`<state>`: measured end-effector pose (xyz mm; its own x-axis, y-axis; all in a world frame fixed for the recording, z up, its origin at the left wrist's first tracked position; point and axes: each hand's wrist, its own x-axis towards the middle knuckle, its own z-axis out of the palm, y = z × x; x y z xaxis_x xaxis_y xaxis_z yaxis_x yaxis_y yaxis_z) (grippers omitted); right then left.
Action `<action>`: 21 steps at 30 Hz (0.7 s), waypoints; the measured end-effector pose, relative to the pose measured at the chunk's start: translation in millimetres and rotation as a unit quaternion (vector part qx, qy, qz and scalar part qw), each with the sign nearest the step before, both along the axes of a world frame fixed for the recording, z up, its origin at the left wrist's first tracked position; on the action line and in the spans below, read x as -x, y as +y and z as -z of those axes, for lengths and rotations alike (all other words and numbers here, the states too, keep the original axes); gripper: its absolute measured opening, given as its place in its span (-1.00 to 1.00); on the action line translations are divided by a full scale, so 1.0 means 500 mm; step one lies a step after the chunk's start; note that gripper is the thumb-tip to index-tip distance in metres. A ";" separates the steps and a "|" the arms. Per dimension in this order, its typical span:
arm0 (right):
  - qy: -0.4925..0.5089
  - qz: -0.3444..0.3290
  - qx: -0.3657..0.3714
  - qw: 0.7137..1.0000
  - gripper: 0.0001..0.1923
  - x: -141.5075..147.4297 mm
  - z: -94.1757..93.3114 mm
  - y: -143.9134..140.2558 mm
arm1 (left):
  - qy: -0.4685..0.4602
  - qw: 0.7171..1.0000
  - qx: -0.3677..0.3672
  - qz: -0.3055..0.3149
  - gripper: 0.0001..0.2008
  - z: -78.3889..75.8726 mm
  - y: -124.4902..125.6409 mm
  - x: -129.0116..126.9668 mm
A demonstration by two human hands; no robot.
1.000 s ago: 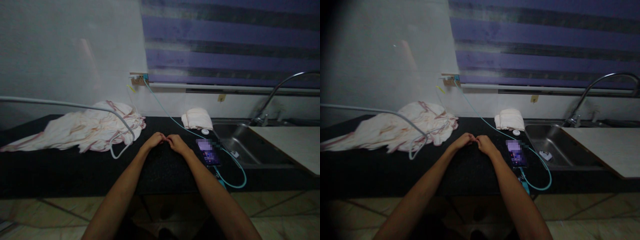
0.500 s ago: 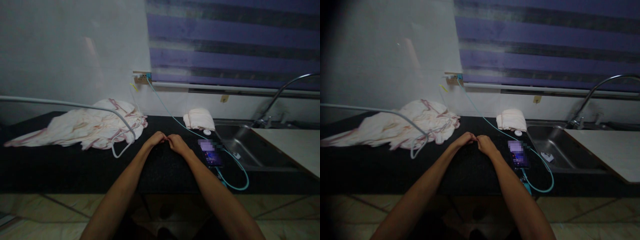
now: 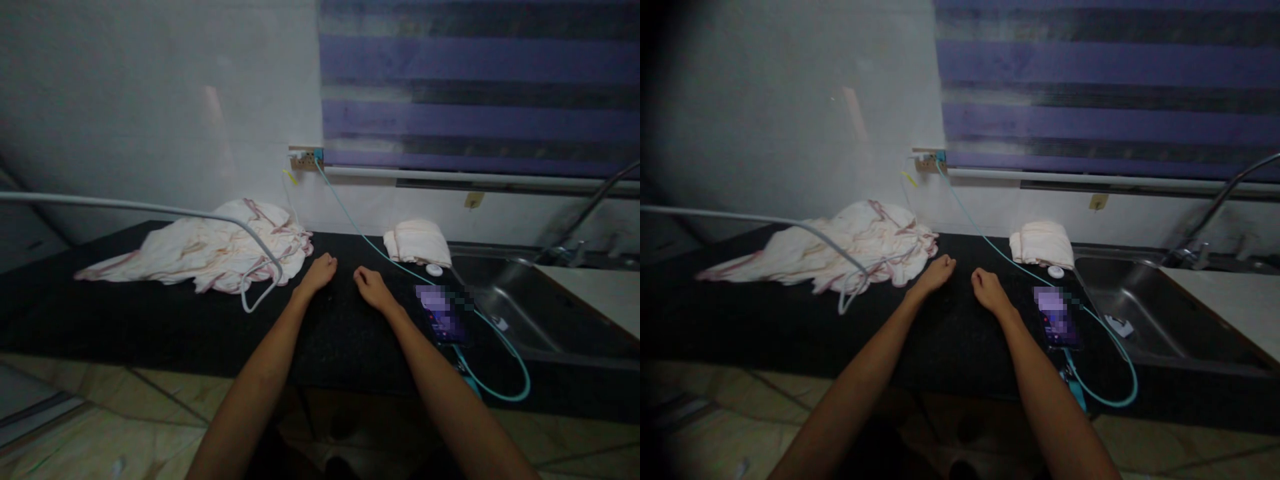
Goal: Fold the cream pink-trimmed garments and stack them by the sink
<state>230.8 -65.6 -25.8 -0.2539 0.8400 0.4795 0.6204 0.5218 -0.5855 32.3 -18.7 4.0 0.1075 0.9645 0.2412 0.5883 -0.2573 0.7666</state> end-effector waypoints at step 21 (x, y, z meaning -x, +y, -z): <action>0.039 -0.018 0.017 0.999 -0.73 0.005 0.010 -0.006 | 0.069 0.949 -0.087 -0.296 -0.75 0.005 0.000 0.201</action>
<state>228.2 -68.7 -31.0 -0.2468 0.8471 0.4707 0.5540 0.5218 -0.6487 -68.2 -18.9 1.6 -0.3982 0.8125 0.4258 0.7608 0.0332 0.6481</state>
